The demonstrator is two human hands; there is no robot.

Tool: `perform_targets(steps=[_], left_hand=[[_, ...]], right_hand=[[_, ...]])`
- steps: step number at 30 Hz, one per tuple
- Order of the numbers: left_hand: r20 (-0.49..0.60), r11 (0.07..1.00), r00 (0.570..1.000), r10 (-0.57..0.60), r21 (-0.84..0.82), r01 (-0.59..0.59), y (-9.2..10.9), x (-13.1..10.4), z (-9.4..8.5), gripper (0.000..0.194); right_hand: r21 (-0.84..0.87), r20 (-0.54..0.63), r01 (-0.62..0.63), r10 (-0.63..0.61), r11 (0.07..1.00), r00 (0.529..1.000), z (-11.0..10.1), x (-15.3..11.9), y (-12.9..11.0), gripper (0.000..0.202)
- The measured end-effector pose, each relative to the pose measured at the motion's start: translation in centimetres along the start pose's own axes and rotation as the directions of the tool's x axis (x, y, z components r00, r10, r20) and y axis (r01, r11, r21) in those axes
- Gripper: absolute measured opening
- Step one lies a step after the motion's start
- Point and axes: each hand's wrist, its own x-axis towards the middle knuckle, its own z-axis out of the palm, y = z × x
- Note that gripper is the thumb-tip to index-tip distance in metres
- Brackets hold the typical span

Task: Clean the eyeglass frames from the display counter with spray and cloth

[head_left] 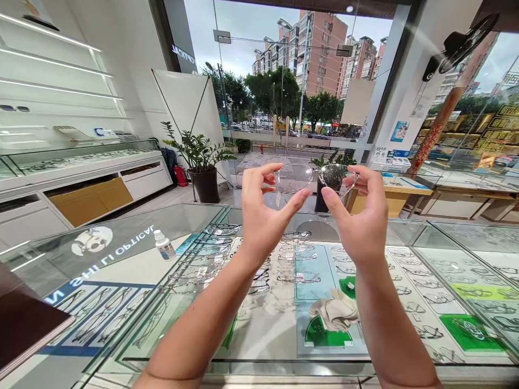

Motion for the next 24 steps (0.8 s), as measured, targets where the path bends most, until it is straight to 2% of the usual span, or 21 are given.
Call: perform_targets(steps=[10, 24], left_hand=[[0.000, 0.998, 0.999, -0.055, -0.017, 0.055, 0.00, -0.08, 0.21, 0.055], [-0.033, 0.999, 0.999, 0.034, 0.019, -0.034, -0.09, -0.20, 0.14, 0.052]], right_hand=[[-0.009, -0.002, 0.008, -0.008, 1.000, 1.000, 0.00, -0.03, -0.16, 0.048], [0.033, 0.043, -0.028, 0.027, 0.999, 0.999, 0.16, -0.25, 0.02, 0.051]])
